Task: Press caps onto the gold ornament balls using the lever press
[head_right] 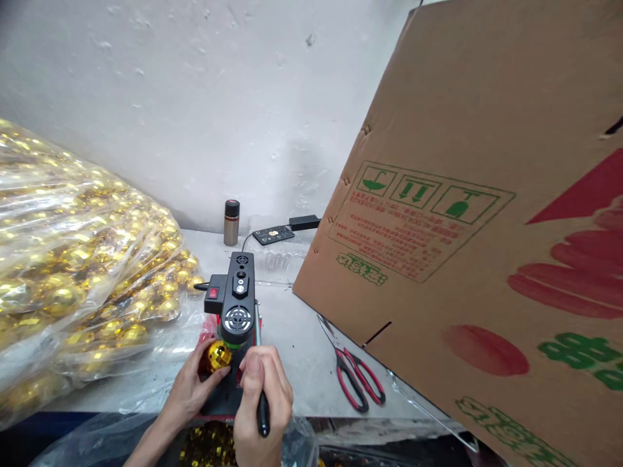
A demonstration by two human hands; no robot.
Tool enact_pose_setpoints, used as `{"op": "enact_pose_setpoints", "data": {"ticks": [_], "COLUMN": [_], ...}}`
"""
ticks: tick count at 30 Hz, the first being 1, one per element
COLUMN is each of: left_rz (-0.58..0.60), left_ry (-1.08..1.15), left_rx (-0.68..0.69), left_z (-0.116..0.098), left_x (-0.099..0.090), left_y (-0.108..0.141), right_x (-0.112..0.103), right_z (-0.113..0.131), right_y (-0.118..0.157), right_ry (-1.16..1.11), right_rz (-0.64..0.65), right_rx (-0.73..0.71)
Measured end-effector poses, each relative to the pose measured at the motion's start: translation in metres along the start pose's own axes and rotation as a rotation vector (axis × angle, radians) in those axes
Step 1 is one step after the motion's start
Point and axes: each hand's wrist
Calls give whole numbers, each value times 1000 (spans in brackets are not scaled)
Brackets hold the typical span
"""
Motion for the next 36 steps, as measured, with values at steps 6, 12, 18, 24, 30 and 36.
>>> {"op": "enact_pose_setpoints", "data": {"ticks": [6,12,18,24,30,36], "left_rz": [125,111,81,64,101,-18], "left_ry": [120,-59,-163,-227,-201,-164], "left_rx": [-119,40,251,350,267,214], "left_z": [-1,-5,-7,2,0,-2], "left_x": [-15,-11,0,1,2,15], "left_y": [1,5,9,14,9,9], "right_x": [1,-2,-4,-6,-2,-4], "right_z": [4,10,11,6,9,6], "right_y": [-2,-13,-15,-10,-4,-4], "right_ry": [-10,1,-1,-1,-11,-12], "right_rz": [-16,37,51,56,-1,4], "right_rx": [29,110,138,132,178,84]}}
Point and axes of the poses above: each hand's wrist, its own y-axis away from the middle knuckle, its own x-axis out of the palm, z = x × y, and after that the axes turned 5 degrees about -x, right-handed
